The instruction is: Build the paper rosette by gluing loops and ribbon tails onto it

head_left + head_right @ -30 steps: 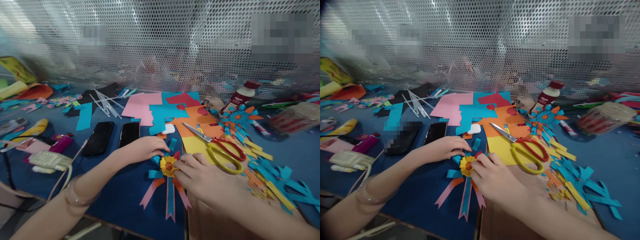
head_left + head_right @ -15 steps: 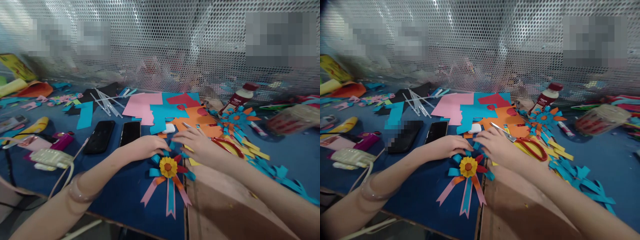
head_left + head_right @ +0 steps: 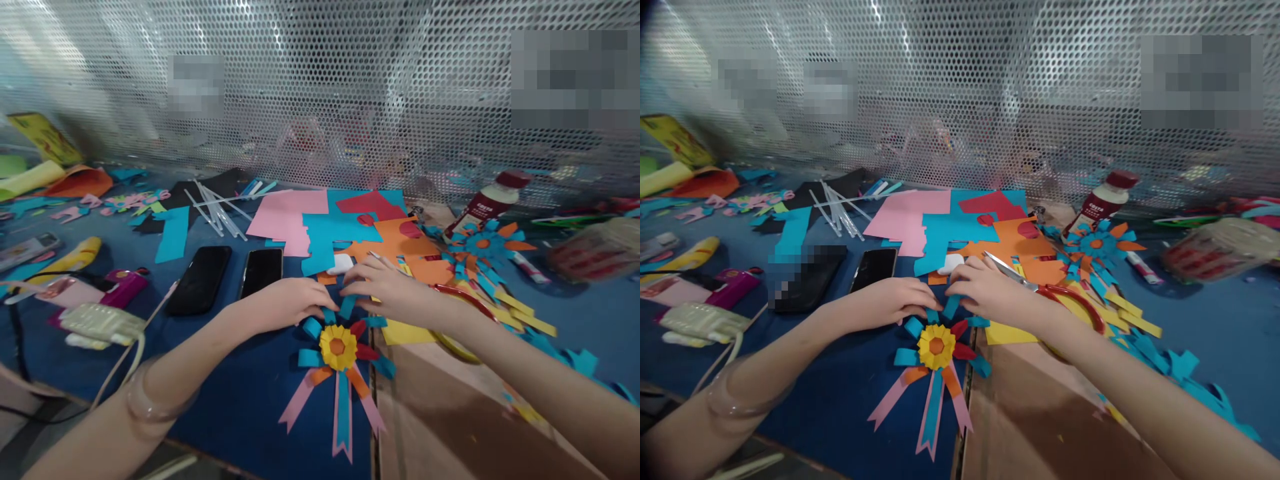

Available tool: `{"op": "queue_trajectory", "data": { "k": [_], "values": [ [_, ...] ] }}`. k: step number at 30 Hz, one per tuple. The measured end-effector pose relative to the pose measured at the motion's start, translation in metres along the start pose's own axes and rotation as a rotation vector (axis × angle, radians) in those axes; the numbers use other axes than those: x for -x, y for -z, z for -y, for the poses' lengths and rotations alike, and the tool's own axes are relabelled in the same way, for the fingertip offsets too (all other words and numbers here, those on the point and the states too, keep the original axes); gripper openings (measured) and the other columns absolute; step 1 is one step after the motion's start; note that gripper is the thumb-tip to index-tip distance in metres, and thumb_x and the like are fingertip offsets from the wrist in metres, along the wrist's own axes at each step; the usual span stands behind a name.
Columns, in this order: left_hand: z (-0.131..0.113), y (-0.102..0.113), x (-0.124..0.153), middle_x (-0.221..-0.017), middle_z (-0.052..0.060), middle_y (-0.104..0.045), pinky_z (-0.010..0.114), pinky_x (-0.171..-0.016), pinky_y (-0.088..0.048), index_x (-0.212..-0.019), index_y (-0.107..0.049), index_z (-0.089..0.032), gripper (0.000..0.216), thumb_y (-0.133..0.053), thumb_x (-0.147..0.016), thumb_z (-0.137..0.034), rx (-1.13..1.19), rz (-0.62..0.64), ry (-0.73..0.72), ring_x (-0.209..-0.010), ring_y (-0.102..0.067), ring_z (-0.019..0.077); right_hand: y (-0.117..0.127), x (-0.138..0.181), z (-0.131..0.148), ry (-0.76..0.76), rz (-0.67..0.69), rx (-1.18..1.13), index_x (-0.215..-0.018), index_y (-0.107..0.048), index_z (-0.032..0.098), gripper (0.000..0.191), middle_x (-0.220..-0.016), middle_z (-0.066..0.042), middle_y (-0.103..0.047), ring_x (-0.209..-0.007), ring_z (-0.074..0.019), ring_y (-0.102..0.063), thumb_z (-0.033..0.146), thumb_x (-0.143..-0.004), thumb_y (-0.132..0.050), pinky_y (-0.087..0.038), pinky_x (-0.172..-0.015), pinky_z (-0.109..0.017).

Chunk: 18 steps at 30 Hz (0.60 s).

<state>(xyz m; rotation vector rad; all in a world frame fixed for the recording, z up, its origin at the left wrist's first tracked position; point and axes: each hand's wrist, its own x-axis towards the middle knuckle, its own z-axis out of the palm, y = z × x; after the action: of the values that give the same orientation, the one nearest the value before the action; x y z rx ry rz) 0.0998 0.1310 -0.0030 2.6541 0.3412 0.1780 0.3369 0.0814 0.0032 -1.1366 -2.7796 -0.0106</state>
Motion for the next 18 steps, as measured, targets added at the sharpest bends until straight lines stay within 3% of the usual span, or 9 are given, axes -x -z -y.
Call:
{"op": "queue_trajectory", "data": {
  "k": [6, 18],
  "values": [
    [0.003, 0.003, 0.003, -0.109, 0.004, -0.068, 0.030, -0.091, -0.046, -0.111, -0.065, -0.021, 0.028, -0.052, -0.088, -0.011, -0.012, 0.042, 0.065, -0.103, -0.060, 0.0180, 0.007, -0.001, 0.020, 0.043, 0.035, 0.069, -0.104, -0.066, 0.021, 0.022, -0.110, -0.006, -0.061, -0.106, -0.0230, -0.046, 0.017, -0.091, -0.049, -0.035, -0.085, -0.038],
    [0.003, 0.006, 0.004, -0.106, 0.004, -0.068, 0.028, -0.089, -0.045, -0.110, -0.065, -0.020, 0.024, -0.053, -0.089, -0.016, -0.004, 0.055, 0.079, -0.100, -0.061, 0.0181, 0.004, -0.002, 0.018, 0.068, 0.074, 0.065, -0.104, -0.066, 0.021, 0.022, -0.111, -0.007, -0.060, -0.106, -0.0233, -0.044, 0.019, -0.092, -0.049, -0.035, -0.086, -0.038]
  ]
}}
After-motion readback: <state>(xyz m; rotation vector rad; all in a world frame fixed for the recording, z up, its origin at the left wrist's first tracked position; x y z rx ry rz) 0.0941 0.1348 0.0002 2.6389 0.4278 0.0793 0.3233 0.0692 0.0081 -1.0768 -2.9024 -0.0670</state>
